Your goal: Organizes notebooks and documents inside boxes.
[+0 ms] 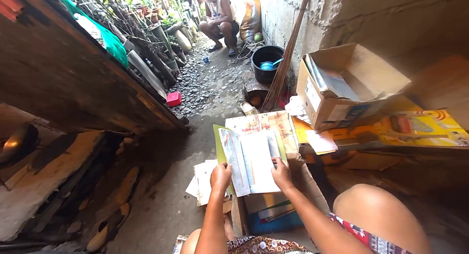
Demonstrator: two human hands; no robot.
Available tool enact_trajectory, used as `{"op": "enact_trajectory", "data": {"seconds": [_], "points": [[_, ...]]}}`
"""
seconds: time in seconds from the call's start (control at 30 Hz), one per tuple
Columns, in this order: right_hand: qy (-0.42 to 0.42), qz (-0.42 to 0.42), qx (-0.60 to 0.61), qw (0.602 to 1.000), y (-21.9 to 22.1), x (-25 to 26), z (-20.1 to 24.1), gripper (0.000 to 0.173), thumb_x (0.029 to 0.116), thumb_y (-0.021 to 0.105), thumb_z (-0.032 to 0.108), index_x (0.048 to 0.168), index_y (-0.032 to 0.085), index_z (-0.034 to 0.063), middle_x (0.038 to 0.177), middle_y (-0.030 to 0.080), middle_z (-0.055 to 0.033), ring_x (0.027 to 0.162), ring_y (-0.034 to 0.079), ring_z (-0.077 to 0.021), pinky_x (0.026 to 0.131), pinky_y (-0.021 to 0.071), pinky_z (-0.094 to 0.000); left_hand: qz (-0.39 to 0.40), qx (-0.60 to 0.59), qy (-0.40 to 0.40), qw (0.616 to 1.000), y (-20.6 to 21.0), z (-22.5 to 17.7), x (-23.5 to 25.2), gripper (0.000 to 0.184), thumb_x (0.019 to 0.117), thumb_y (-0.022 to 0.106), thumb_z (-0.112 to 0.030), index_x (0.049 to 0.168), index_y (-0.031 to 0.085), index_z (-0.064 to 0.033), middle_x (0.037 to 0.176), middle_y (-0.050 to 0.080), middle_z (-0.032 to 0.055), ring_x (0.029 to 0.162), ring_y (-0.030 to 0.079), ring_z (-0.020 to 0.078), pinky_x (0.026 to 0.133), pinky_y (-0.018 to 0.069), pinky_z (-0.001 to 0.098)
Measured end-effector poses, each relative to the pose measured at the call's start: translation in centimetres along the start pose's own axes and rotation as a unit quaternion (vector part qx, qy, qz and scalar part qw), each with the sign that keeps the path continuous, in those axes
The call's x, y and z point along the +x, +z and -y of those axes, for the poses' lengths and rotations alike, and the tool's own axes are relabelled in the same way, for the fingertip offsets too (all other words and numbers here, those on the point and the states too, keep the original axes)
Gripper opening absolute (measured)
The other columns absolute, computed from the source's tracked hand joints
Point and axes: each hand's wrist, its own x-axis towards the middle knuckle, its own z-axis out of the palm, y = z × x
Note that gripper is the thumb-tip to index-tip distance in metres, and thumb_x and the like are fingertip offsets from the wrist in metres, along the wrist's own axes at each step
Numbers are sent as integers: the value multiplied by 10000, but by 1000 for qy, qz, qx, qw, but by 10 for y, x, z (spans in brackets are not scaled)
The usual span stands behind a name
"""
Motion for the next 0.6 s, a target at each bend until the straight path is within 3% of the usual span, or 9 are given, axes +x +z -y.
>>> {"op": "enact_trajectory", "data": {"seconds": [0.07,0.2,0.4,0.5,0.6], "points": [[15,27,14,999,3,-5,5,396,1005,495,52,1395,562,72,1313,670,-130,1205,656,-292,1036,516,-497,0,1,0,1000,0,0,-1,315,1057,518,-339,1078,718,-96,987,714,138,938,688,308,840,530,562],[-5,15,43,999,5,-18,20,366,1036,451,73,1370,598,83,1282,697,-116,1159,688,-277,1001,540,-492,0,4,-2,1000,-1,1,-1,318,1056,519,-349,1056,714,-98,965,709,132,922,684,303,830,525,564],[-136,33,144,980,20,-41,35,313,1029,511,83,1301,649,18,1224,723,-131,1113,712,-219,1000,566,-403,0,-3,1,1000,0,0,-2,318,1055,521,-345,1050,717,-95,961,708,136,916,683,306,827,524,565],[-198,48,116,972,28,-52,38,309,1002,519,40,1263,680,0,1156,733,-170,1039,727,-270,955,578,-421,2,2,2,1000,0,-1,-3,319,1059,512,-341,1067,718,-97,976,710,139,929,686,309,833,525,568],[-244,40,82,965,34,-58,36,284,984,533,19,1203,713,10,1117,747,-157,1041,728,-279,965,573,-430,1,5,3,1000,1,1,-4,320,1058,512,-343,1067,718,-99,973,712,135,926,688,307,831,526,567]]}}
